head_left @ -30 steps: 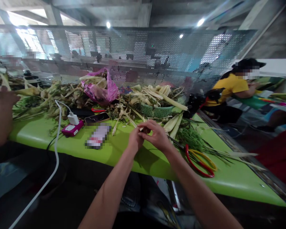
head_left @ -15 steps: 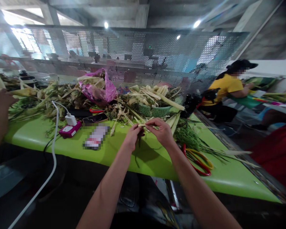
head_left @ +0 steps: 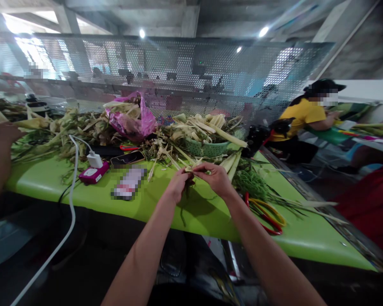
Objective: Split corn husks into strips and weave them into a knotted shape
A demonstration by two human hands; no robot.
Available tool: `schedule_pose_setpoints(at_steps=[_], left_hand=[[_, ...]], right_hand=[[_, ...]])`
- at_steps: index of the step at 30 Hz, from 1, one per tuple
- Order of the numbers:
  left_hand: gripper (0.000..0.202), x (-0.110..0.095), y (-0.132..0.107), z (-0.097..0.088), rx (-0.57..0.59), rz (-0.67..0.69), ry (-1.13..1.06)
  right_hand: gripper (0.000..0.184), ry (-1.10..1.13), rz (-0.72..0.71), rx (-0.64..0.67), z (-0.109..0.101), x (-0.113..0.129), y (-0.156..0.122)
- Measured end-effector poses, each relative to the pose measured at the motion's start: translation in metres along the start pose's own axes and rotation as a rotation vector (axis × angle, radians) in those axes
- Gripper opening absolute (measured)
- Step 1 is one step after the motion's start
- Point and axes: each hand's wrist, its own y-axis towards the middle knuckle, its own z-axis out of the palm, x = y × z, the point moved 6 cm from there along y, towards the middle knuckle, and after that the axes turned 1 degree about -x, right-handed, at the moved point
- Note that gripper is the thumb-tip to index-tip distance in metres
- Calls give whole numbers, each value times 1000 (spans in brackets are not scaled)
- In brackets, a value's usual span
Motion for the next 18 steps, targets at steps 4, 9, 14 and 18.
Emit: schedule_pose_setpoints(at_steps=[4, 9, 14, 18], left_hand=[[13, -1, -4, 3, 22, -43, -76], [24, -2, -4, 2, 18, -52, -123], [23, -1, 0, -3, -34, -58, -168], [22, -1, 0, -4, -75, -93, -206]], right_hand=[[15, 26, 47, 16, 0, -6, 1], [12, -44, -59, -19, -1, -1, 0], [18, -318, -234, 14, 2, 18, 0], [24, -456, -287, 38, 3, 24, 0]])
